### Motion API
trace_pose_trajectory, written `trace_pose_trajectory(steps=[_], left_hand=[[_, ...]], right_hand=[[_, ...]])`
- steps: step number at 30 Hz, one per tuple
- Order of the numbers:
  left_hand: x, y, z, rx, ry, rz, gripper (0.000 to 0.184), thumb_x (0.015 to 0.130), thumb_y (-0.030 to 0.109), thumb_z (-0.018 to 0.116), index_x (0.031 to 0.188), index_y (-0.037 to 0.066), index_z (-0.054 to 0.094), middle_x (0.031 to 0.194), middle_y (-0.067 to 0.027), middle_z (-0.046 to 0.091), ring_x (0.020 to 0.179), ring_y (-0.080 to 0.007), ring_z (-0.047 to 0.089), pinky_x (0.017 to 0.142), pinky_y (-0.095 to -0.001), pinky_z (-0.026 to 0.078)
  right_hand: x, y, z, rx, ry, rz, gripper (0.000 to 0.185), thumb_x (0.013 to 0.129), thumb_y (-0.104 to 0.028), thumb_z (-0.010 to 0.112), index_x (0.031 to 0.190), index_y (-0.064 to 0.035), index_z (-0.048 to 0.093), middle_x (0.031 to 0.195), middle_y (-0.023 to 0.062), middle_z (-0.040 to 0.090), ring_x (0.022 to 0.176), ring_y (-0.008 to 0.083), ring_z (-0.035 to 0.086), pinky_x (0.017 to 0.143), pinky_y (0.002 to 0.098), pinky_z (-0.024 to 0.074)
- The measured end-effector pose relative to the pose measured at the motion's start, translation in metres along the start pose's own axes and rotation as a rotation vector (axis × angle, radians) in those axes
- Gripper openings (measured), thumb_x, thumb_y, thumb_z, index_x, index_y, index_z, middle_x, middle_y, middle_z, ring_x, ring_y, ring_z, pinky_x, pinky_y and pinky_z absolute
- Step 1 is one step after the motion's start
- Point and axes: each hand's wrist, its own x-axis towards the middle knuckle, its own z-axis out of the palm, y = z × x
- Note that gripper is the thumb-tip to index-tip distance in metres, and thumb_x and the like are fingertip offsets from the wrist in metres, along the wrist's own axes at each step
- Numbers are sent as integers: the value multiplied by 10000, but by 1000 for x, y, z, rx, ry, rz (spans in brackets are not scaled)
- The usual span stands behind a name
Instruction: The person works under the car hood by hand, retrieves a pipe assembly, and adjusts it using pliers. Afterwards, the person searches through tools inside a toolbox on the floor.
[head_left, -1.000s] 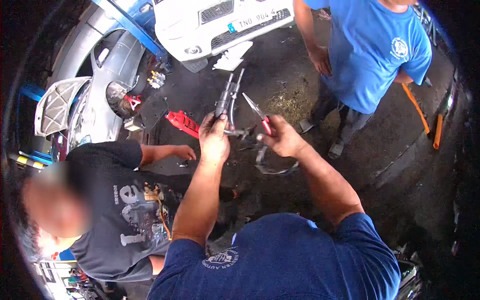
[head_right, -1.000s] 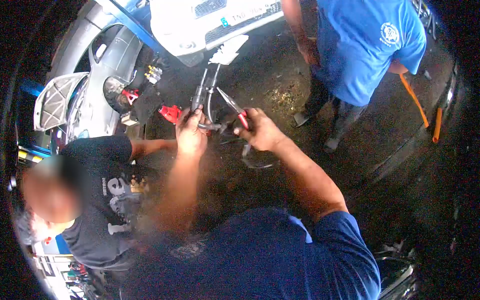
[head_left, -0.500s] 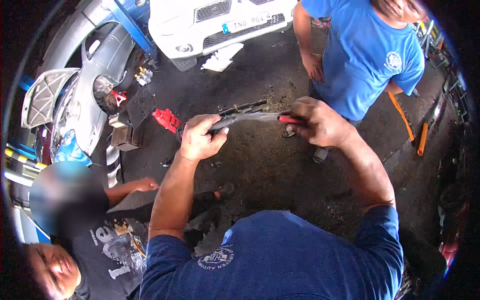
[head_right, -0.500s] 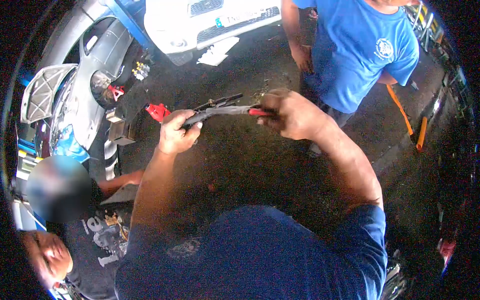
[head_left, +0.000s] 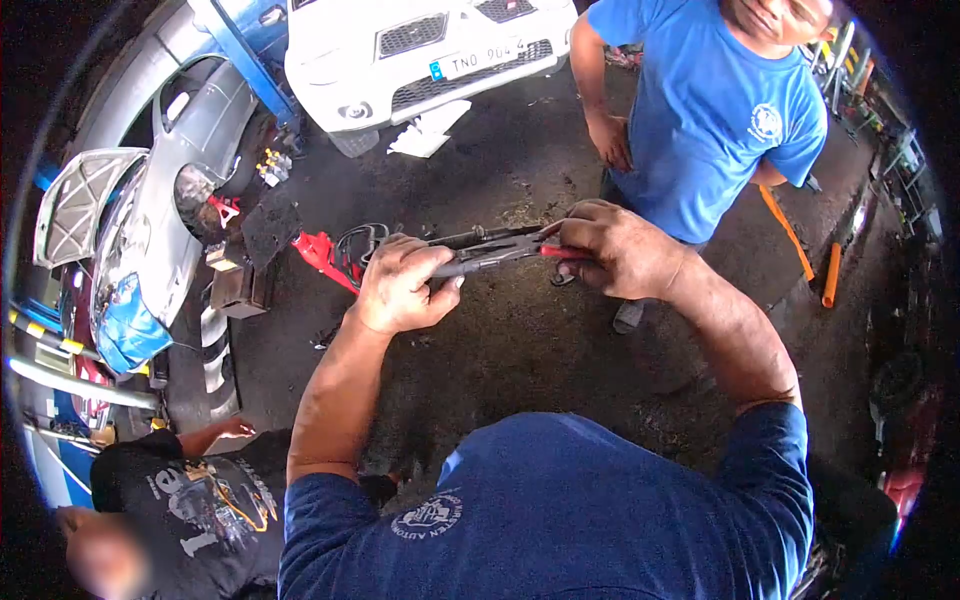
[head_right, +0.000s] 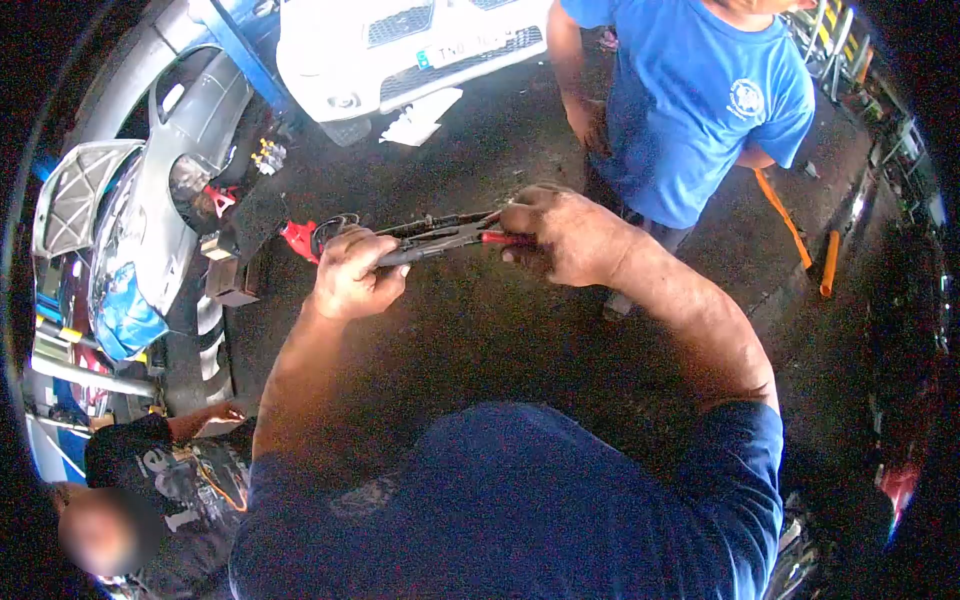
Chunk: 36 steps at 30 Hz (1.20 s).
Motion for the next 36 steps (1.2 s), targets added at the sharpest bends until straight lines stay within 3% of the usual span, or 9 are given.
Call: trace_pose_trajectory(steps=[6,7,10,14,17,25,29,34,36], left_hand=[[0,5,14,9,34,-18,321,569,134,726,846,52,585,693,-101,602,622,-292,592,586,-390,473],[-5,4,18,65,10,-53,327,578,150,731,857,57,588,754,-107,616,685,-296,598,614,-400,478],[1,10,30,136,49,28,352,583,198,734,875,69,583,789,-106,623,687,-309,599,624,-416,474],[21,18,31,133,-46,36,316,555,189,729,802,56,583,649,-98,587,586,-296,586,579,-402,462],[26,19,35,117,-66,15,309,558,182,728,801,57,585,670,-98,603,599,-293,598,586,-398,468],[31,12,36,23,-160,-116,334,623,226,734,892,71,611,841,-118,651,778,-318,621,705,-417,491],[29,14,22,-139,-221,-102,367,647,309,775,834,40,609,687,-114,624,611,-297,623,544,-371,490],[26,12,23,-126,-245,-185,365,665,318,775,810,31,603,667,-136,617,608,-307,625,539,-373,483],[24,9,24,-183,-292,-282,370,671,312,781,809,22,597,666,-129,618,604,-288,632,543,-347,486]], right_hand=[[-10,5,4,-57,-10,-8,322,707,-111,696,1001,-41,584,929,144,541,905,311,531,759,411,449],[-14,19,10,-87,-32,-133,322,705,-106,696,994,-18,583,985,149,534,981,326,516,785,413,449],[-27,25,10,-91,-134,210,387,722,-129,669,1062,5,541,1029,175,539,1061,360,489,833,435,439],[-26,24,-4,80,-322,164,410,783,-183,610,1130,4,495,1052,197,545,1041,345,521,848,435,432],[-18,7,-17,26,-490,474,375,816,-208,574,1113,9,500,1011,192,566,993,336,555,827,429,444],[-26,26,9,51,-319,579,267,855,-271,543,998,-46,573,985,174,609,939,332,591,779,413,473],[-23,7,13,73,-323,460,281,786,-168,608,1002,-1,542,870,183,596,811,314,605,695,405,472],[-19,11,14,115,-457,546,259,760,-114,607,986,-5,543,857,186,589,831,324,607,694,413,467],[-19,6,19,30,-320,513,235,761,-106,602,963,-6,537,844,185,585,838,336,606,693,419,466]])
